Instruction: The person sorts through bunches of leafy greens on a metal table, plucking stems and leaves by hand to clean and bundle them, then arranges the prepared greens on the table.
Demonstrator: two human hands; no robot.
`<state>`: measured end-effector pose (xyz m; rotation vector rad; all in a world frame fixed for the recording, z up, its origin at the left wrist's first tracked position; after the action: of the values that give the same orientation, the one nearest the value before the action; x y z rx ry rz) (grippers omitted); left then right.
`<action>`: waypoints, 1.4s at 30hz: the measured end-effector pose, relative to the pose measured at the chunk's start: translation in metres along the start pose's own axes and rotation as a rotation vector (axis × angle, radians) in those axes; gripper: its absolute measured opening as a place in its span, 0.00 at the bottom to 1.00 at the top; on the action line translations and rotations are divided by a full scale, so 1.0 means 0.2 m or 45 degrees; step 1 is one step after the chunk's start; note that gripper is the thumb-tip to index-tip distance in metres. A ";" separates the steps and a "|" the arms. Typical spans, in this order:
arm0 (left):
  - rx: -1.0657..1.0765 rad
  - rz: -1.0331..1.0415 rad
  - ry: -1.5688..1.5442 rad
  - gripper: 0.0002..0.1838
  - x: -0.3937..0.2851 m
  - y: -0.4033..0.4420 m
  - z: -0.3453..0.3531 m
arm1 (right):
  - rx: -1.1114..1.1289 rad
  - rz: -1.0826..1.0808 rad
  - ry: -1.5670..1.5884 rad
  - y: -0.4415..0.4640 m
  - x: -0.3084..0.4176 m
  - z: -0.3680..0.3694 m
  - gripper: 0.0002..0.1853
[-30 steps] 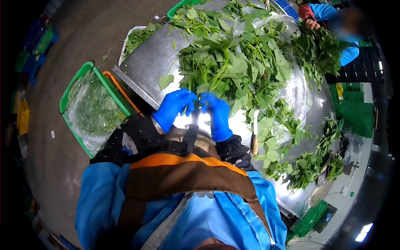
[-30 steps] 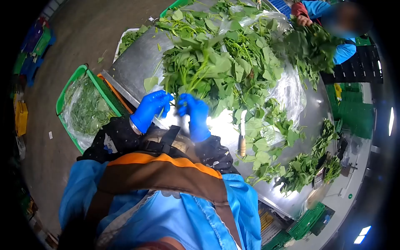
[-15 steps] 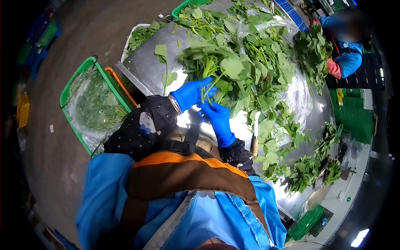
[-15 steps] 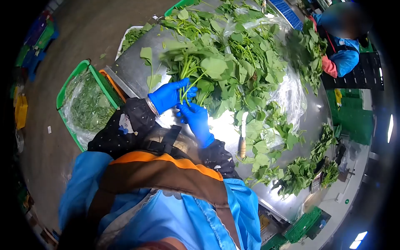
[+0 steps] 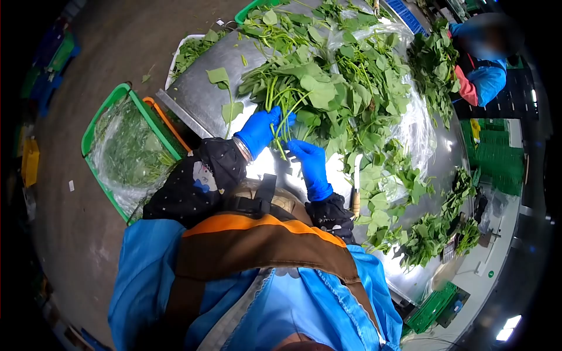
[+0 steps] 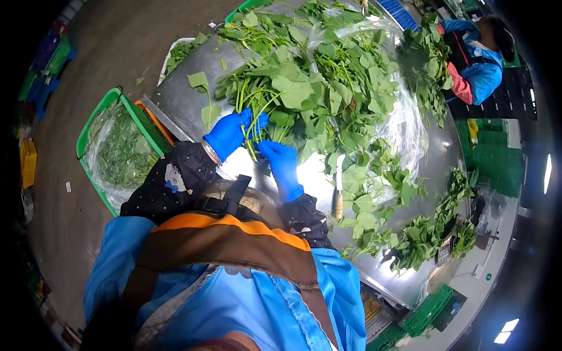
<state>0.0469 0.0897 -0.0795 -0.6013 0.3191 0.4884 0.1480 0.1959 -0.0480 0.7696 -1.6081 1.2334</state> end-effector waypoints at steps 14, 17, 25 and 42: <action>-0.072 0.151 0.302 0.19 -0.05 -0.12 0.16 | -0.334 -0.387 0.126 -0.08 0.06 0.01 0.04; -0.132 0.214 0.434 0.17 -0.05 -0.13 0.15 | -0.284 -0.446 0.032 -0.09 0.09 0.03 0.04; -0.139 0.161 0.414 0.17 -0.13 -0.19 0.04 | -0.287 -0.274 0.248 -0.10 0.09 0.02 0.09; -0.720 0.670 0.653 0.10 -0.13 -0.22 -0.32 | 0.058 -0.250 -1.480 0.11 0.02 0.13 0.21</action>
<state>0.0384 0.0109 -0.0992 -1.2088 0.8536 0.9449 0.1198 0.1786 -0.0544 1.8275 -2.2915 0.6520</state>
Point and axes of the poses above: each hand's wrist, its own y-axis towards the middle knuckle, its own z-axis out of the palm, x = y × z, the point moved 3 cm from there along y, towards the middle knuckle, and after that the axes turned 3 degrees about -z, right-handed, at the moved point
